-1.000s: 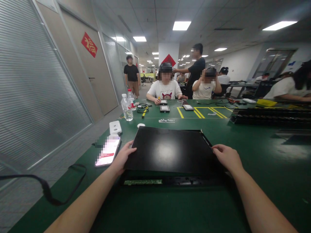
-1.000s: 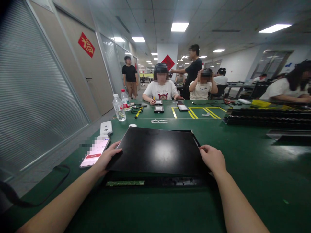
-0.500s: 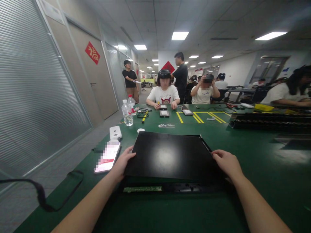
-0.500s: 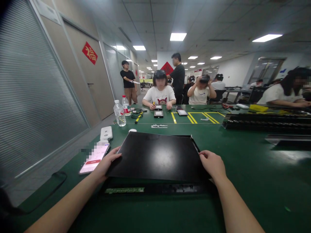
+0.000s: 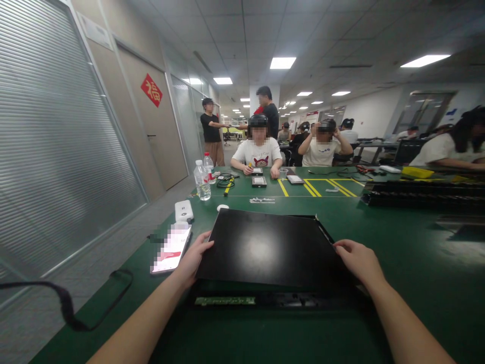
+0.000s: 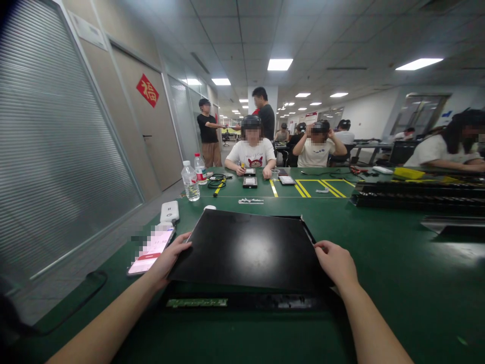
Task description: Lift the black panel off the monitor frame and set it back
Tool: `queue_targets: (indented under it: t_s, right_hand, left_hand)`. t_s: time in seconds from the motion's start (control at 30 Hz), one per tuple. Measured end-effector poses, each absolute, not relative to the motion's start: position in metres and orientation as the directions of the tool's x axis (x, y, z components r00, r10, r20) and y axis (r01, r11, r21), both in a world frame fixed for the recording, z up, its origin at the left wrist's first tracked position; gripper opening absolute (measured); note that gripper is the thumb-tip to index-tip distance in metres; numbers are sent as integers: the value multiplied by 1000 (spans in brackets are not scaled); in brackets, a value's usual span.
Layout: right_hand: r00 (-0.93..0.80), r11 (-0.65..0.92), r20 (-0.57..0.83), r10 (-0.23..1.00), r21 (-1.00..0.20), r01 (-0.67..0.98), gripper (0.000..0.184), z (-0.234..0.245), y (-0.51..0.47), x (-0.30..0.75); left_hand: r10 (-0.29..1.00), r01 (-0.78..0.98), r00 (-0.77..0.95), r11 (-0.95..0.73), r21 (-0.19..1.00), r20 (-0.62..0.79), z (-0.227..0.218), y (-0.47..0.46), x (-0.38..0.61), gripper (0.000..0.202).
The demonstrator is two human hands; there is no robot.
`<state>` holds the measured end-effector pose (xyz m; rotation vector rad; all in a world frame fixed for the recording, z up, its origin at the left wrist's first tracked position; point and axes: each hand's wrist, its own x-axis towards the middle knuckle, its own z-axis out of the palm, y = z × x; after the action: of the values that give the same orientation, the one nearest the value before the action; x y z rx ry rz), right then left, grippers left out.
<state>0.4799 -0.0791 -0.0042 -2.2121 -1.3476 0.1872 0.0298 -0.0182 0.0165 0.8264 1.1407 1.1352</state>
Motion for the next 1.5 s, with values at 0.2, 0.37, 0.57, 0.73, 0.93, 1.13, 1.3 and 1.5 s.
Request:
queue_targets:
  t_s: [0.2, 0.37, 0.57, 0.73, 0.93, 1.13, 1.3, 1.5]
  right_hand:
    - [496, -349, 169, 852, -522, 779, 31, -10, -76, 484]
    - [496, -333, 169, 852, -556, 761, 30, -12, -75, 486]
    - [493, -343, 151, 857, -547, 764, 31, -12, -76, 487]
    - [493, -342, 154, 856, -547, 764, 31, -13, -76, 487]
    - [499, -358, 131, 857, -545, 758, 32, -11, -76, 486]
    - [493, -338, 165, 854, -543, 768, 31, -14, -74, 488]
    - [491, -322, 197, 849, -543, 776, 32, -17, -74, 489]
    - [503, -344, 165, 849, -550, 761, 29, -13, -74, 486]
  left_hand:
    - [973, -263, 40, 230, 937, -227, 18, -20, 30, 52]
    - [973, -252, 61, 231, 940, -222, 19, -22, 29, 54]
    - [973, -257, 70, 229, 939, -218, 21, -22, 29, 56]
    - [973, -265, 72, 232, 936, -221, 25, -25, 31, 54]
    - [970, -279, 69, 244, 929, -234, 27, -26, 31, 55]
    - [969, -300, 68, 249, 921, -240, 23, -24, 30, 60]
    - [968, -278, 46, 250, 927, -248, 24, -24, 31, 59]
    - [976, -216, 19, 214, 953, -215, 20, -21, 28, 58]
